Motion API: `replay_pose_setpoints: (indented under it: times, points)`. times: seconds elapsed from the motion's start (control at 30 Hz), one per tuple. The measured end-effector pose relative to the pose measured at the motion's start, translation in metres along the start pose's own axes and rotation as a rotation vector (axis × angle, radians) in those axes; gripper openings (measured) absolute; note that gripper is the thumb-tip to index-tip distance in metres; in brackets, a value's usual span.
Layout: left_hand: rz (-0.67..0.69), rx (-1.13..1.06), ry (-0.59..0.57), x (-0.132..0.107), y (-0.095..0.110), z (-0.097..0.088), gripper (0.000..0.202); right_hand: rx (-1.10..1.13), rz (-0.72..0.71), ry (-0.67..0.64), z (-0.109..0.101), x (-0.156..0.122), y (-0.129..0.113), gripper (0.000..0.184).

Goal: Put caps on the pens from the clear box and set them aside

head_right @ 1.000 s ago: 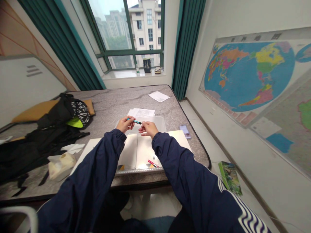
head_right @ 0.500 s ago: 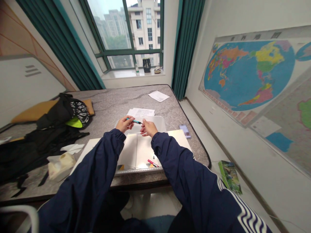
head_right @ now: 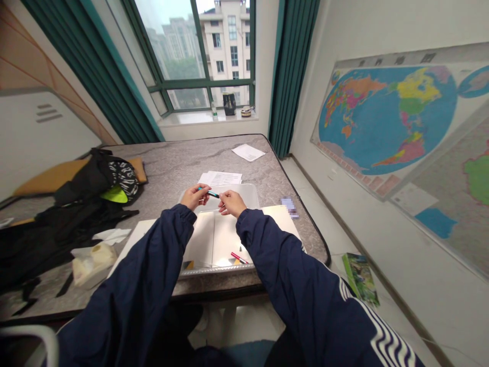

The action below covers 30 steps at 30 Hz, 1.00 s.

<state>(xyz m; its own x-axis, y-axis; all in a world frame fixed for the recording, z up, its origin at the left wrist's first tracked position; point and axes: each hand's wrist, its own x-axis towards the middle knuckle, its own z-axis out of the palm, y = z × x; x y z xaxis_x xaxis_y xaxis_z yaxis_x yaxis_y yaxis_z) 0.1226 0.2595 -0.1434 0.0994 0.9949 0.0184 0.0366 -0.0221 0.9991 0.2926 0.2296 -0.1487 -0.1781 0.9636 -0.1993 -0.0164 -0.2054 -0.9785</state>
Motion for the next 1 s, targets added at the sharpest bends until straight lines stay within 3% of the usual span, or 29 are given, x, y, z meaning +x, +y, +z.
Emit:
replay_pose_setpoints:
  times: [0.23,0.53,0.73,1.0]
  points:
    - [0.017,0.014,-0.020,0.000,-0.002,0.000,0.035,-0.026,0.028,0.063,-0.002,0.003,0.002,0.037]
    - [0.037,0.021,0.025,0.002,-0.003,-0.001,0.036,-0.004,-0.009,0.044,-0.001,0.000,-0.003,0.020]
    - [0.045,0.044,-0.048,0.004,-0.007,-0.003,0.037,-0.066,-0.014,0.066,-0.001,0.004,0.002,0.026]
    - [0.113,0.048,-0.009,0.006,-0.010,-0.005,0.045,-0.042,0.001,0.084,-0.003,0.004,0.001,0.035]
